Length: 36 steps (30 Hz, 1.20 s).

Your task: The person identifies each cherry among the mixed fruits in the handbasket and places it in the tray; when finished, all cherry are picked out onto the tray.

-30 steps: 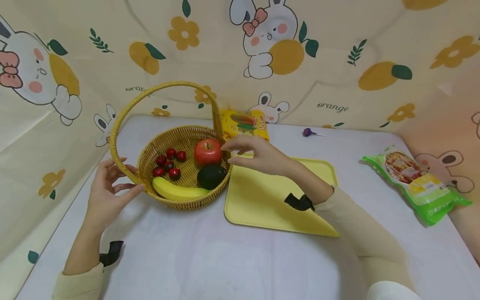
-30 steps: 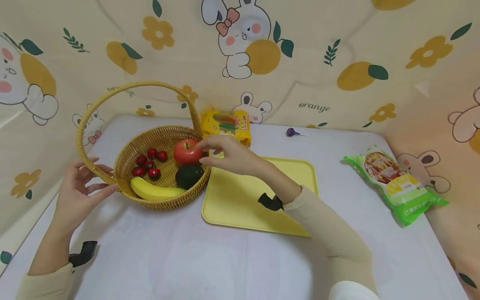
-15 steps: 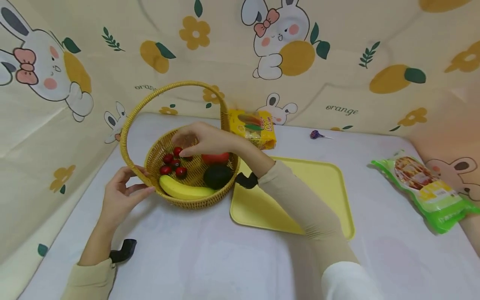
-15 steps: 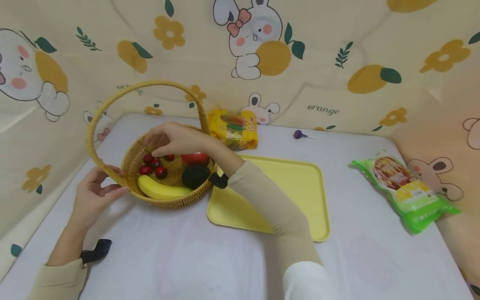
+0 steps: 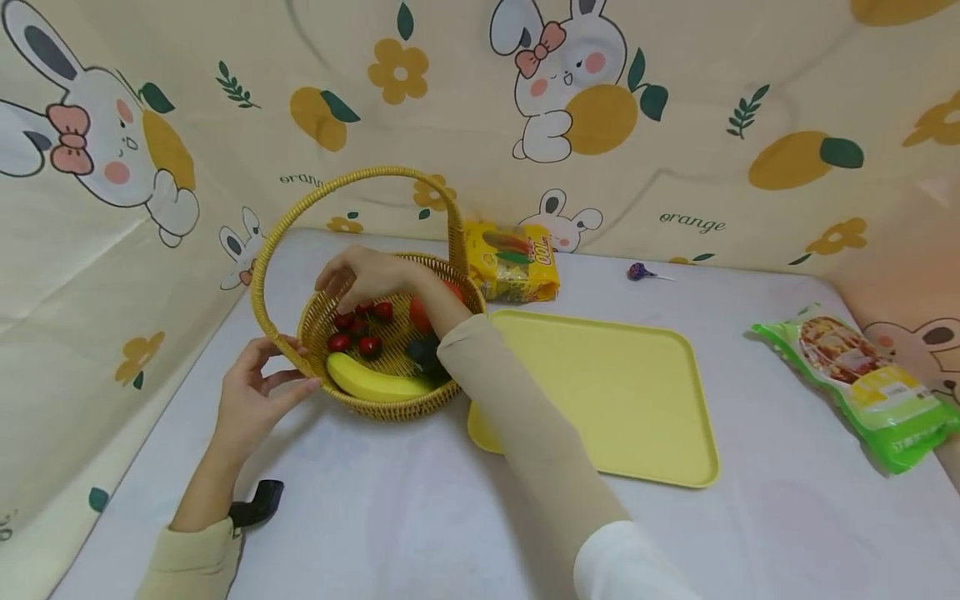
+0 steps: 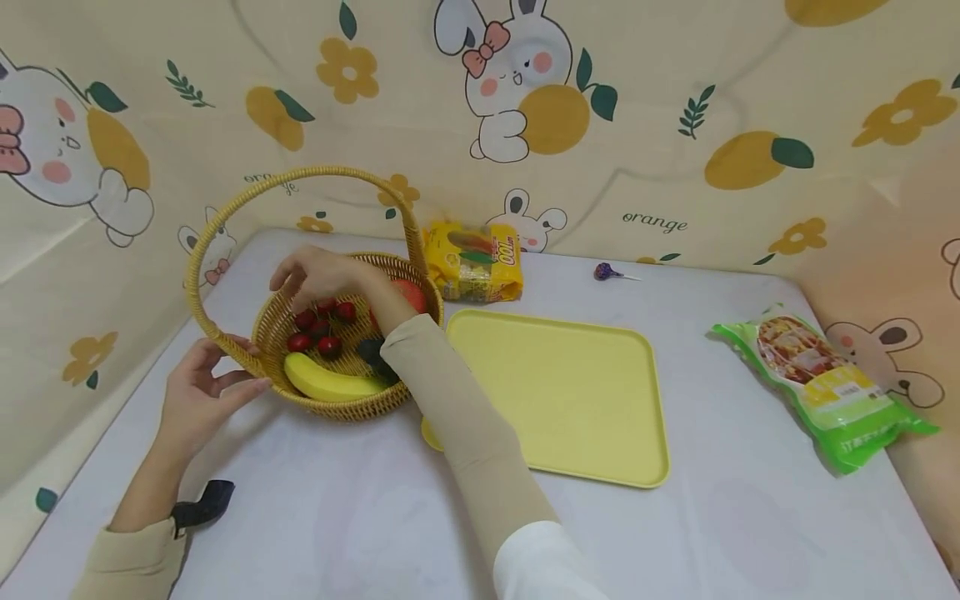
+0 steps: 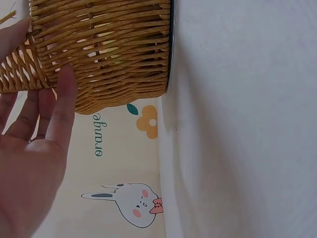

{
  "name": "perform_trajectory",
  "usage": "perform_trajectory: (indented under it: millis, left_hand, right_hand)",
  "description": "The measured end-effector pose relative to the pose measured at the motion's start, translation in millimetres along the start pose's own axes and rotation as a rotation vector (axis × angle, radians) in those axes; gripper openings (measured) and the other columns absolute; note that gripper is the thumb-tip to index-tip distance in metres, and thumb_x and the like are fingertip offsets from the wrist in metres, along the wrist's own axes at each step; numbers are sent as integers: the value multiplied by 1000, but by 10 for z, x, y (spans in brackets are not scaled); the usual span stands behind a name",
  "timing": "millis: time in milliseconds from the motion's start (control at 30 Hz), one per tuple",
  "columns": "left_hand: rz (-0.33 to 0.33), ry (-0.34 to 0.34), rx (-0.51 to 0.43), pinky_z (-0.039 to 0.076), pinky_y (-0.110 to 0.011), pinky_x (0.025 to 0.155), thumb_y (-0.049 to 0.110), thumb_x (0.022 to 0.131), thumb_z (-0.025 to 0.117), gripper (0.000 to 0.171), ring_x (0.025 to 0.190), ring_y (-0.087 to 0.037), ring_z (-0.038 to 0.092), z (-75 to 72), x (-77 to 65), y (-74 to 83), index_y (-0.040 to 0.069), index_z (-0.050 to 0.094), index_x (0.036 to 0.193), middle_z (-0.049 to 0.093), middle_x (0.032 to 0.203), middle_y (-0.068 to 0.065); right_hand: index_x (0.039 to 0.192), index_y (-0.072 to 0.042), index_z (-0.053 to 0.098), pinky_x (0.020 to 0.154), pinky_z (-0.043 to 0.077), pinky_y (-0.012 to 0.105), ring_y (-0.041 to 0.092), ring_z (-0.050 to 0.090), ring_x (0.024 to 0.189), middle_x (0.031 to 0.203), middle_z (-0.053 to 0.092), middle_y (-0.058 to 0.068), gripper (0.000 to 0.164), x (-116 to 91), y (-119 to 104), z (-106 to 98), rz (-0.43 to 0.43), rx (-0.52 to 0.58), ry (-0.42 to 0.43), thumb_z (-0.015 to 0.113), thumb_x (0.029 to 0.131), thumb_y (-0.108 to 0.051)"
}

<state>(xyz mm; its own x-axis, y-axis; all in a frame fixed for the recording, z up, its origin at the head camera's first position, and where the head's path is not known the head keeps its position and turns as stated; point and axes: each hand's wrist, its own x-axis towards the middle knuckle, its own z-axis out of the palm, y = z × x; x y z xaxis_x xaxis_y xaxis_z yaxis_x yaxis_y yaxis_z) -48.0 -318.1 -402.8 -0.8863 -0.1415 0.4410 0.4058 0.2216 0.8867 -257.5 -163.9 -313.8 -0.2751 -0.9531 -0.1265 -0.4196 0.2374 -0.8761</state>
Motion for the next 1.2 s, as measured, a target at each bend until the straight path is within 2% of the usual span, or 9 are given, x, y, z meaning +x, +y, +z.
perform_trajectory:
  millis: [100,200,400,633,900,1200]
  left_hand:
    - [1,-4,27,58,-21,86,-26,73,72,59,107,-18,54,3,-4,4,-16,47,125,55,115,-17]
    - [8,-8,42,58,-21,86,-26,73,72,58,106,-18,54,4,-4,9,-17,47,125,54,115,-19]
    - [22,-13,67,58,-20,85,-26,73,73,57,106,-18,55,2,-4,14,-15,48,123,54,114,-19]
    - [24,-7,64,58,-20,84,-26,72,73,57,107,-19,55,9,-16,13,-16,48,122,55,114,-18]
    - [28,-9,43,58,-20,84,-27,71,72,56,108,-19,56,25,-47,6,-17,48,120,56,114,-16]
    - [25,-3,45,58,-20,84,-27,71,72,56,109,-19,56,28,-40,29,-18,47,120,55,114,-17]
  right_hand:
    - [132,4,59,92,56,43,27,60,115,130,61,20,43,69,99,28,54,48,25,68,90,5]
    - [132,2,59,90,57,44,25,62,108,129,61,19,43,130,183,71,102,79,39,68,89,4]
    - [131,1,60,86,59,40,19,63,95,124,63,19,44,215,278,148,183,49,18,71,88,4]
    - [122,4,63,73,57,25,18,61,85,112,66,19,38,254,278,220,147,-58,1,72,86,6]
    - [117,3,65,68,56,27,15,58,76,107,65,16,35,272,322,290,177,-69,-26,73,83,9]
    - [102,5,69,66,53,21,13,57,80,90,65,7,21,308,349,263,128,-84,-42,75,83,9]
